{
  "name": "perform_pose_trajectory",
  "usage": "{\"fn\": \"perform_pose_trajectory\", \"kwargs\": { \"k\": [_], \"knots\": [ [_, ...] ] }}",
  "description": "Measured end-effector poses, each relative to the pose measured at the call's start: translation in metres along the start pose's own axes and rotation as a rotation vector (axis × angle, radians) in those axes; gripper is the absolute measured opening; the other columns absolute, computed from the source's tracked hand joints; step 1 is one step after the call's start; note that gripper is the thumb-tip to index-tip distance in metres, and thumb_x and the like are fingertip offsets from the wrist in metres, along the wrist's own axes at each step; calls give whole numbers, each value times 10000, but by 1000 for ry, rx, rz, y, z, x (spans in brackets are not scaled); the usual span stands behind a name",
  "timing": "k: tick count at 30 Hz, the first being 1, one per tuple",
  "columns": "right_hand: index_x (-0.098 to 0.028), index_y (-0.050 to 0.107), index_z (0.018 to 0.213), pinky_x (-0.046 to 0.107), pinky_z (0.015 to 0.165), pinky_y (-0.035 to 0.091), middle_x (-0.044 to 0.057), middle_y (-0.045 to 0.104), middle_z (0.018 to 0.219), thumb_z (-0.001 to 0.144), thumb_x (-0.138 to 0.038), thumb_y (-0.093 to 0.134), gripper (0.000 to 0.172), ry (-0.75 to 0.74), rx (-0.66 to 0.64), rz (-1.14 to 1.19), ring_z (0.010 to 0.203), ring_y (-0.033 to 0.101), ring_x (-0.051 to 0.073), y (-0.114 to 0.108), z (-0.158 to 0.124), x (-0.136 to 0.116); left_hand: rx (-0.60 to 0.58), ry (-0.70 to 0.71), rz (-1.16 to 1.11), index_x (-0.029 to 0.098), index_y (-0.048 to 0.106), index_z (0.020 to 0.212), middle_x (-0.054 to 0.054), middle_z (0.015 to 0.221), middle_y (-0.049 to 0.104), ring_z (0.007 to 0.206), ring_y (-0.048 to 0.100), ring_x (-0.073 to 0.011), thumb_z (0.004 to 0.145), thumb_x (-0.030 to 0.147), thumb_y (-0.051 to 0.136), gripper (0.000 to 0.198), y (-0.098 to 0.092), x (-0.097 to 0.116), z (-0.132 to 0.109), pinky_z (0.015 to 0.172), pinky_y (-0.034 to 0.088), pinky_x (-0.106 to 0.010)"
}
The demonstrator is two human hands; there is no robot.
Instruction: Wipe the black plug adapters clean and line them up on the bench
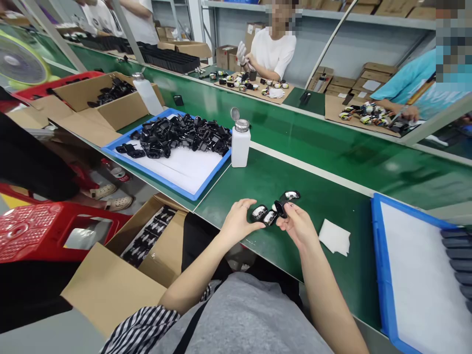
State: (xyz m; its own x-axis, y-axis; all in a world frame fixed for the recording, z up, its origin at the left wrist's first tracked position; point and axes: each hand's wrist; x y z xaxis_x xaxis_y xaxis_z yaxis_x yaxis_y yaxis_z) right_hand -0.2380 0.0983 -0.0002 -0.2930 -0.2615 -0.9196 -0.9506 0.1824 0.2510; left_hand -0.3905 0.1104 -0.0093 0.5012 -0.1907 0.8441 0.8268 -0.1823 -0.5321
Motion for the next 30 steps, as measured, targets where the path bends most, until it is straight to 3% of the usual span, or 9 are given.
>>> {"fn": "perform_pose_trajectory", "kwargs": {
  "k": [2,4,7,9,12,15,22,30],
  "knots": [
    [-168,489,625,183,340,295,-27,505,505,489,-404,634,309,-7,19,12,395,452,86,-1,4,1,-17,5,12,160,499,948,-38,945,517,868,472,-157,558,267,622,424,10,-5,1,777,384,-282],
    [-169,503,619,185,359,289,-42,475,505,499,-382,627,275,-108,101,-85,395,413,68,-2,5,2,-16,-24,-11,157,482,971,-35,924,510,720,498,-115,565,280,612,444,19,-8,2,675,421,-248],
    [-167,524,599,201,406,300,-43,461,500,553,-364,588,212,-272,239,-438,406,372,64,2,4,2,-18,-51,-37,142,437,1036,-56,997,475,584,476,-76,477,320,664,629,25,-8,5,567,422,-224],
    [-173,533,630,218,449,326,-24,507,549,587,-358,560,192,-306,259,-702,443,409,86,8,1,-1,-57,-43,-69,143,450,1024,-55,993,485,558,470,-69,433,334,684,663,26,-8,7,545,415,-216],
    [-191,538,762,238,489,347,-8,548,596,635,-341,516,198,-276,220,-1045,502,475,130,18,-4,-6,-123,-78,-154,156,481,985,18,696,540,512,467,-73,456,313,670,583,26,-9,8,536,406,-205],
    [-199,522,846,240,498,347,12,572,640,678,-309,480,205,-269,156,-1309,567,518,162,26,-5,-7,-103,-139,-221,165,456,1017,86,477,447,470,457,-76,485,261,639,571,29,-9,7,524,399,-197],
    [-191,463,910,221,505,339,37,592,740,727,-279,452,203,-370,35,-1567,651,548,176,25,-4,-2,-27,-154,-286,173,453,998,101,459,431,449,441,-61,490,219,603,533,35,-8,2,512,391,-180],
    [-157,454,905,215,483,306,49,597,682,801,-294,339,207,-234,-166,-1706,583,544,163,32,-6,-21,3,-125,-256,176,482,944,92,472,422,447,441,-65,487,267,623,486,37,-9,2,486,380,-184]
  ]
}}
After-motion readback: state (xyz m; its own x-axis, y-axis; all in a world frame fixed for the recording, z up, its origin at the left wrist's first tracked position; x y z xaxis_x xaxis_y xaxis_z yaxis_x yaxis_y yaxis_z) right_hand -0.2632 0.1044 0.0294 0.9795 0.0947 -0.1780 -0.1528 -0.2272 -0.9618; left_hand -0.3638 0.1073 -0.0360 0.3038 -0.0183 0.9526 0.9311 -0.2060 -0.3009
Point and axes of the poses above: each hand's wrist, its own z-axis towards the middle knuckle, its own y-axis out of the palm, x = y × z
